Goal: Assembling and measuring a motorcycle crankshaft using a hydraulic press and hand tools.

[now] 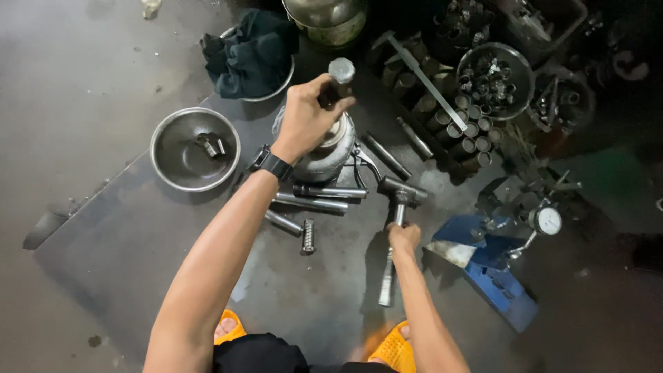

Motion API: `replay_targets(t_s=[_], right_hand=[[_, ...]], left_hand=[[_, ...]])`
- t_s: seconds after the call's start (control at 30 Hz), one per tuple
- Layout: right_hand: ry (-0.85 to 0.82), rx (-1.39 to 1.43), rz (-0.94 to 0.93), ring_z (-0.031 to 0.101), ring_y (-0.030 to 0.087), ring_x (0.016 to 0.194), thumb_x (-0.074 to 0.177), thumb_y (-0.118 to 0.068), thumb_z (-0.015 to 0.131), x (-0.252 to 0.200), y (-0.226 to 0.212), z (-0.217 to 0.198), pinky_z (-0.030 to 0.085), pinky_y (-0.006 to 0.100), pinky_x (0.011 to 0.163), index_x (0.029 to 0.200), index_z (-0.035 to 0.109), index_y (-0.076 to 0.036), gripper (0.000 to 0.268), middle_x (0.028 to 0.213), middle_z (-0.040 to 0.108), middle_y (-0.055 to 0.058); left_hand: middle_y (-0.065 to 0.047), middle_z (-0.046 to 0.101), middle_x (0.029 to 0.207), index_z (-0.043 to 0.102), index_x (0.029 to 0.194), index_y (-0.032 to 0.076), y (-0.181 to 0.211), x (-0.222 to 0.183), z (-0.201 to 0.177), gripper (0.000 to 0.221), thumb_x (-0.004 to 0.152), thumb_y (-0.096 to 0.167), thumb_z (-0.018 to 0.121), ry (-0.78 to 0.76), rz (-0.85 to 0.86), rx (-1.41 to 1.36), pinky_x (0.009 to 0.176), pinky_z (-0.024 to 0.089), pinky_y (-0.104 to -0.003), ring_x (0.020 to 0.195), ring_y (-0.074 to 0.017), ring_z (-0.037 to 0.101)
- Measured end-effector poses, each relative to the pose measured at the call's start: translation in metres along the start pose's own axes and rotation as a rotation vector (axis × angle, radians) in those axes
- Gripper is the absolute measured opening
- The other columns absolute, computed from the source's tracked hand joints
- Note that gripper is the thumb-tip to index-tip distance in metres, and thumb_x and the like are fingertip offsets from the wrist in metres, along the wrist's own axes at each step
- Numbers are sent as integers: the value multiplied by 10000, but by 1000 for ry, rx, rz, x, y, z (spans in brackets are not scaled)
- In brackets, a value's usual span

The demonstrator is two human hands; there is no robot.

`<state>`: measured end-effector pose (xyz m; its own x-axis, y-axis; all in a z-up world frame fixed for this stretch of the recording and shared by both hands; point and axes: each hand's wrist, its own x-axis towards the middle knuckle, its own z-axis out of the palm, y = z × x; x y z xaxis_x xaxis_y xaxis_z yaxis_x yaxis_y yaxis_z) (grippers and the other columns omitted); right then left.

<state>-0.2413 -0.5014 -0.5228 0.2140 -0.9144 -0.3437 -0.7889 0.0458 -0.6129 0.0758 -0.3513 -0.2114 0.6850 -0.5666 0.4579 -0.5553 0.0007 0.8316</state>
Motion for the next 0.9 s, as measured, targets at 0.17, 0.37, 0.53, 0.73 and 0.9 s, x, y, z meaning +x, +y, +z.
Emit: replay_targets(t_s=[0.17, 0.37, 0.53, 0.73, 0.9], right_hand=[[-272, 312, 31, 562, 193, 483, 903, -258, 787, -53, -53, -76, 435, 376, 458, 759, 655, 26, 345, 646, 615, 143], [-353, 590, -196, 528, 127, 469, 987, -245, 726, -76, -72, -113, 414, 298, 419, 861, 608, 30, 325, 650, 588, 51], [-525, 667, -272, 505, 143, 495, 1028, -415, 544, -63, -79, -134, 401, 287, 432, 1045, 649, -24, 406, 693, 544, 43], [-732, 938, -75, 579, 194, 711, 967, -615, 253, -82, -191, -193, 424, 321, 495, 1110, 611, -61, 675, 919, 668, 66], [-570, 340, -724, 515, 66, 522, 1098, -335, 481, -124, -380, -240, 389, 251, 438, 963, 631, -42, 356, 667, 575, -2]], left_hand=[[-105, 780, 898, 704, 1023, -2, -13, -4, 7, 209, 874, 86, 821, 5, -61, -14, 721, 571, -286, 774, -154, 753], [-147, 756, 869, 707, 1039, -13, -8, -8, 2, 243, 873, 105, 839, -1, -60, 95, 690, 547, -313, 722, -226, 716], [-125, 766, 885, 706, 1047, 4, -14, -11, 5, 252, 873, 130, 837, -1, -68, 79, 697, 559, -310, 754, -210, 755], [-167, 727, 847, 684, 1069, 3, -26, -18, 10, 300, 891, 167, 862, 1, -146, 131, 662, 536, -348, 689, -278, 689], [-188, 709, 847, 669, 1106, 28, -51, -24, 23, 322, 884, 181, 846, 77, -43, 84, 648, 521, -363, 695, -291, 685]])
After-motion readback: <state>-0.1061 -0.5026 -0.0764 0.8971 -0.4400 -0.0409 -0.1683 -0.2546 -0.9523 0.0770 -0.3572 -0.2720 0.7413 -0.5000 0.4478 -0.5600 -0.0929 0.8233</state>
